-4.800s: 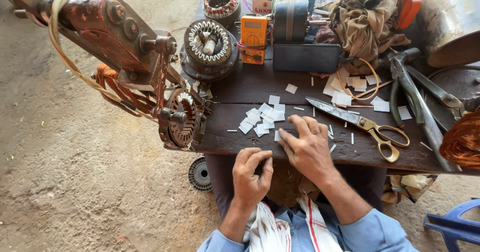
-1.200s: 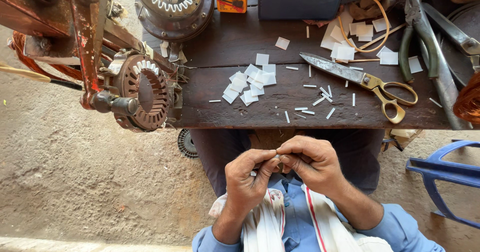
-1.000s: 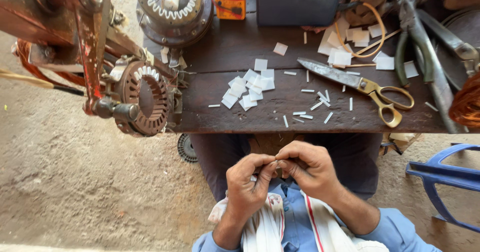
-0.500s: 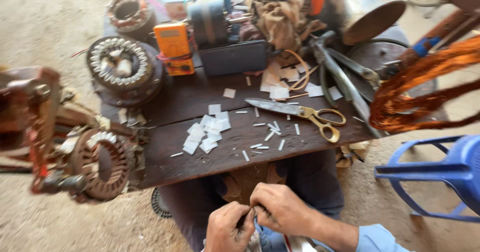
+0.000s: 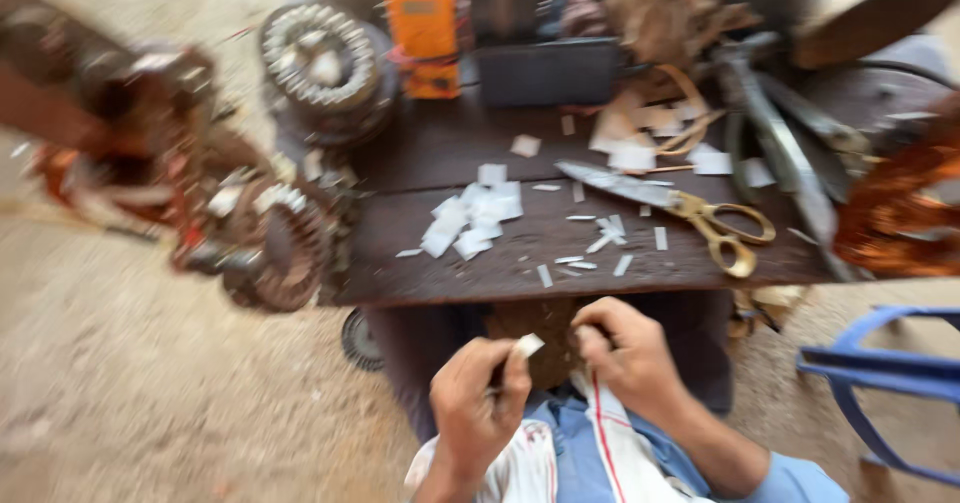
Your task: The person repeatedly picks small white rectangular pieces from a pile on the workbench, folds them, and inserts them into slots on a motor armature. The person uses both hands to manipulate the pieces and the armature, occasionally adjusting the armature's position on the bench.
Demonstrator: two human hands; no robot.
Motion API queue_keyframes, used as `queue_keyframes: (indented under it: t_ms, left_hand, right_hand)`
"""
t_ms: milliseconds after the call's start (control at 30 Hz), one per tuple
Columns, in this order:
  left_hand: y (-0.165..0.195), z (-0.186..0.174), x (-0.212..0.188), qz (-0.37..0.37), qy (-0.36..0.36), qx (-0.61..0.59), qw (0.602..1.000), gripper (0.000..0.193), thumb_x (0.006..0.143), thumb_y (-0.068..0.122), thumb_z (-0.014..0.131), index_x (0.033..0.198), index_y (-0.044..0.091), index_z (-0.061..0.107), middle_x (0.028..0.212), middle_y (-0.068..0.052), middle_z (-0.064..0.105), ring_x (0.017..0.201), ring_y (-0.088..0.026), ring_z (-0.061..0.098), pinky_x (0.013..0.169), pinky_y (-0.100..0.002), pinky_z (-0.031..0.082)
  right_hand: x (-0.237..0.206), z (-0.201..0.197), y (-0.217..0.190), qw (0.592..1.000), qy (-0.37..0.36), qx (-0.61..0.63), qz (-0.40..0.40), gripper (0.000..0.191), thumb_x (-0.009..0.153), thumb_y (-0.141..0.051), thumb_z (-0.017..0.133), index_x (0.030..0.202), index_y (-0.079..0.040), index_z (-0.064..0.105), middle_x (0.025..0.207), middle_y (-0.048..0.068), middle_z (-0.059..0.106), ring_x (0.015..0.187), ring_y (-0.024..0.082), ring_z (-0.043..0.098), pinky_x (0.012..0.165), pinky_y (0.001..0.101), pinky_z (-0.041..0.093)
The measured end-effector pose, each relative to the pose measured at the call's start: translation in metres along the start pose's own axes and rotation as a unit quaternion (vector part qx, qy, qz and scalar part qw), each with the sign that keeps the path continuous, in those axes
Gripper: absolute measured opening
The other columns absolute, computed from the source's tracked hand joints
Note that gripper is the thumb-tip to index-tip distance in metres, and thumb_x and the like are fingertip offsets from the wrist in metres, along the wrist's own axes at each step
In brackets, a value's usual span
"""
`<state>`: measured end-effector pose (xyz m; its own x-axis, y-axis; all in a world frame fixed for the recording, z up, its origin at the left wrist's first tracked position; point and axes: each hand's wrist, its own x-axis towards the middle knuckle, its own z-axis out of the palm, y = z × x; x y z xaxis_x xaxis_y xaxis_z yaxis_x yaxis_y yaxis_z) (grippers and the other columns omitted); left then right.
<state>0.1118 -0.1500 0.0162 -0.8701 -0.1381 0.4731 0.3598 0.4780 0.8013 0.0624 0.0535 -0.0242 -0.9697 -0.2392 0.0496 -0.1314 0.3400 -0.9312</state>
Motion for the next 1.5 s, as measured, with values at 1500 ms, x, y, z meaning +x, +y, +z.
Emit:
queue_keyframes:
  t_ms: [1500]
  left_hand:
    - [-0.008,-0.031,-0.013,0.058,0.035,0.034,0.997,0.009,0.080,-0.001,0.072,0.081,0.004,0.064,0.065,-0.007,0.053,0.055,-0.021,0.054,0.052,-0.035,0.044]
  right_hand:
    - [0.015,0.049,-0.030,0.977,-0.060,-0.122,-0.165,0.011,0.079,-0.001,0.064,0.090,-0.001,0.061,0.079,0.011,0.058,0.064,0.021,0.058,0.057,0.0342,0.048]
